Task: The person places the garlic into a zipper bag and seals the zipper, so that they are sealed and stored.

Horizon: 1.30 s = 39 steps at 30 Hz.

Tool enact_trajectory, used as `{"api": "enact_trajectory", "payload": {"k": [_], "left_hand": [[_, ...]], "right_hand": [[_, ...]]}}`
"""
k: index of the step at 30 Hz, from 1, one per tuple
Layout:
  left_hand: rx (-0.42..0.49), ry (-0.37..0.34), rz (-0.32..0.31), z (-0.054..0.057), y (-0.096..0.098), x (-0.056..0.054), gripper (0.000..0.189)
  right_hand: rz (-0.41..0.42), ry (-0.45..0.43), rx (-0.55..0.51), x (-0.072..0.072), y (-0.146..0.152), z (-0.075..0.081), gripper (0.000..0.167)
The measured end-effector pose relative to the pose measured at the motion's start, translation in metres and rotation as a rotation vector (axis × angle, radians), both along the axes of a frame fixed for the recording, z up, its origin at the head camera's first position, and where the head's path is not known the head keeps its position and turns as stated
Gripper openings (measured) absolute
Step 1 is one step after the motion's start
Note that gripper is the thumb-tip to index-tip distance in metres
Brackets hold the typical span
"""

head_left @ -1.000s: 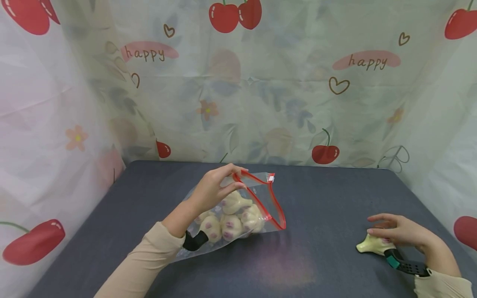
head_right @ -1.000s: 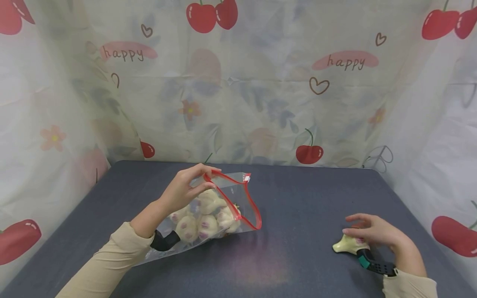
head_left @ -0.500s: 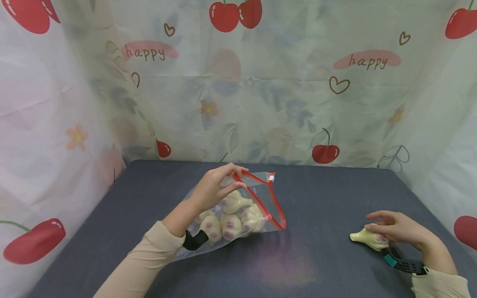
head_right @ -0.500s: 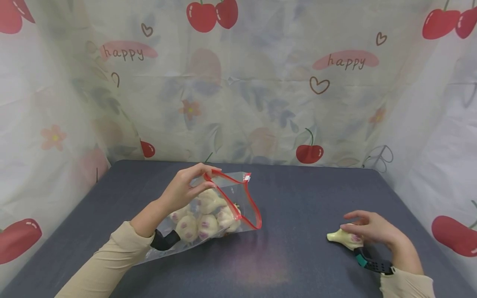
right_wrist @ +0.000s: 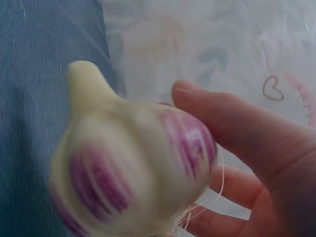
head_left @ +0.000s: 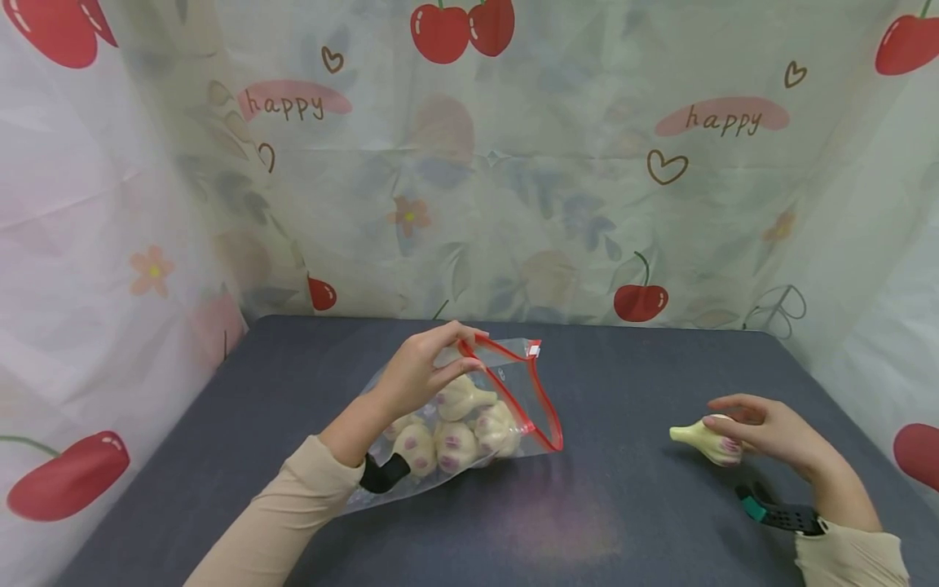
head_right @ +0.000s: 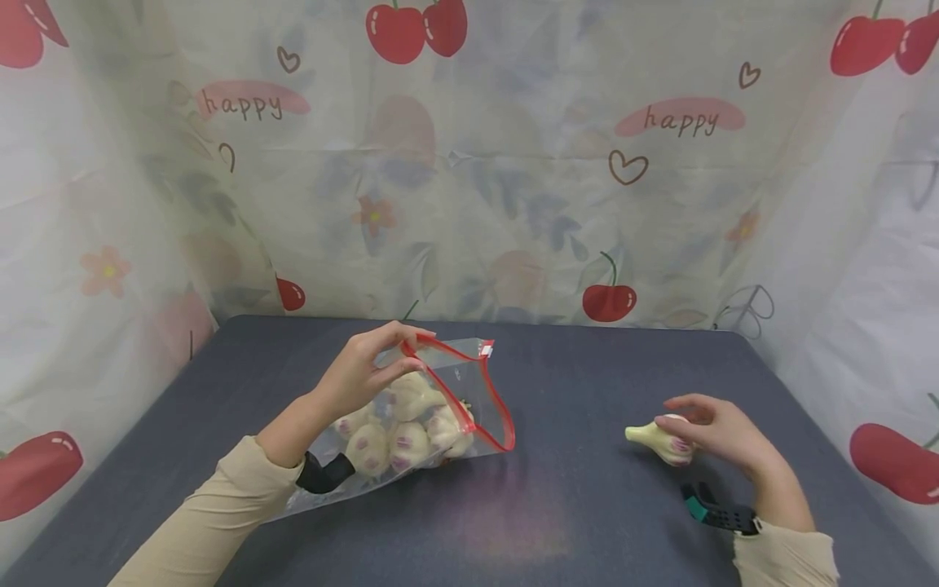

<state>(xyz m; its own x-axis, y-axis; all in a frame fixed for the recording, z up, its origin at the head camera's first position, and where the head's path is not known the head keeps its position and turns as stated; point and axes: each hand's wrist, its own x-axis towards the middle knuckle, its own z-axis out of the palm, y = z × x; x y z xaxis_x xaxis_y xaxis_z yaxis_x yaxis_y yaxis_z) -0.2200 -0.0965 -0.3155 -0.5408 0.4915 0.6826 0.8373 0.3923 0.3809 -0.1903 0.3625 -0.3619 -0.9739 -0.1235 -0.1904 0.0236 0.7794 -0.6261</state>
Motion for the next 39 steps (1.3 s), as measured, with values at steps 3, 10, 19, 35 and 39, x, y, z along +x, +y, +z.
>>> {"api": "enact_trajectory", "payload": {"k": [3,10,19,35,39], "left_hand": [[-0.002,-0.002,0.004,-0.001,0.000,0.000,0.026],[-0.005,-0.002,0.011,-0.001,0.001,-0.001,0.025],[-0.007,-0.010,0.014,-0.001,0.001,-0.002,0.025],[-0.009,-0.012,0.030,-0.001,0.000,0.000,0.027],[-0.009,-0.002,0.022,-0.001,0.000,-0.001,0.026]], "right_hand": [[-0.006,0.048,0.011,-0.001,-0.009,0.002,0.060],[-0.015,0.140,-0.004,-0.001,-0.027,0.009,0.055],[-0.001,0.200,-0.050,-0.003,-0.048,0.017,0.049],[0.000,0.294,-0.079,-0.002,-0.075,0.032,0.044],[0.008,0.307,-0.090,-0.002,-0.079,0.033,0.043]]}}
